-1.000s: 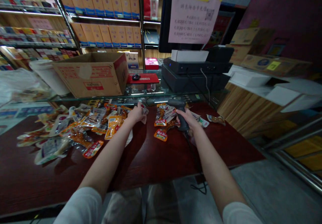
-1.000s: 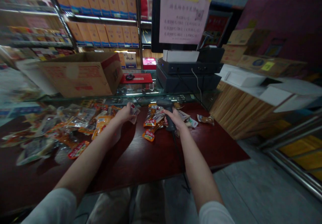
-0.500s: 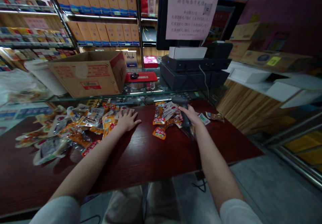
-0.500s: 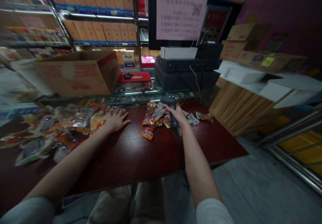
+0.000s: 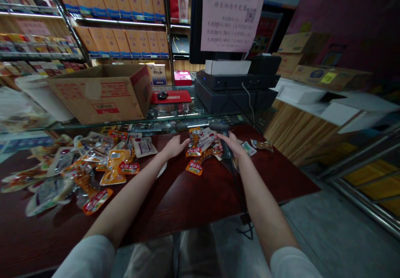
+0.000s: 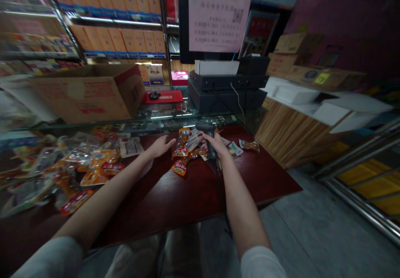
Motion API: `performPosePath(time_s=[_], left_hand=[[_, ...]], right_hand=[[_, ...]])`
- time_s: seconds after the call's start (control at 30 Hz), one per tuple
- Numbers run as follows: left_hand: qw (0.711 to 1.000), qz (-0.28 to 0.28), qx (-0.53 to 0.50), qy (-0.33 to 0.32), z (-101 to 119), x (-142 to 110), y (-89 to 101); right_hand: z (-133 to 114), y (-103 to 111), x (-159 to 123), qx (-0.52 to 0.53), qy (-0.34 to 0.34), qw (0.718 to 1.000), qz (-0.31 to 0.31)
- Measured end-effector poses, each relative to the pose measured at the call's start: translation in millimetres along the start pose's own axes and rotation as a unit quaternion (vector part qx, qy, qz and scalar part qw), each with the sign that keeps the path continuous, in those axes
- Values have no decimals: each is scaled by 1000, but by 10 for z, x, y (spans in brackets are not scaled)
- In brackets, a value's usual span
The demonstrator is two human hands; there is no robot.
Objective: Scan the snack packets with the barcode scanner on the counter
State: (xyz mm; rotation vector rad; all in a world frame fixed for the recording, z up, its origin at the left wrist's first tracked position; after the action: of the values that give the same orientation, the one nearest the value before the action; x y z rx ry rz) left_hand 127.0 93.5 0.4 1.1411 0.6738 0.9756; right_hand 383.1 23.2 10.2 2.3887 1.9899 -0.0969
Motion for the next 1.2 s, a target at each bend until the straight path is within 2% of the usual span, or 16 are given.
performPosePath(time_s=[0.03,0.13,0.23,0.3,0.4,0.57,0.67,0.77,1.03,1.13,1.2], left_hand=[[999,-31,-17,35,106,103,-53],[994,-49,-25,90,302,319,-149],[990,-52,-74,107,322,394,-228],[986,-27,-123,106,284,390,-277],[974,50,-204,82,222,350,-333],[938,127,-321,-31,230,278,-336],[936,153,-314,-39,269,235,-293],[940,152,-303,-38,318,197,-259],[936,148,-315,-54,354,209,-216],[958,124,-252,-52,332,202,-169],[984,92,-153,-1,273,154,-127]], right_hand=[[6,4,6,4,1,1000,1],[26,18,26,13,5,1000,-1],[42,14,41,11,16,1000,-18],[48,0,39,4,17,1000,-20],[42,-51,15,-1,7,1000,-18],[-52,-200,-100,-1,-1,999,-51],[-129,-271,-176,14,14,998,-57],[-153,-304,-197,35,28,998,-54],[-81,-251,-127,54,22,995,-76],[-107,-209,-142,53,16,996,-67],[-122,-196,-152,46,15,997,-61]])
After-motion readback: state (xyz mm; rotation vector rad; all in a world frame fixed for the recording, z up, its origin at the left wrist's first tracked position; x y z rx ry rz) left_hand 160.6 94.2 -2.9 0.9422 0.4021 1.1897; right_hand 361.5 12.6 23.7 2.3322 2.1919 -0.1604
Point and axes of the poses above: each hand's wrist, its own x-axis towards the middle knuckle, its own y-axis out of the back of the hand, z = x × y, the point moved 3 cm from there along x, towards the middle knuckle, and after that the axes turned 4 degrees about -y, right-handed, at the moved point
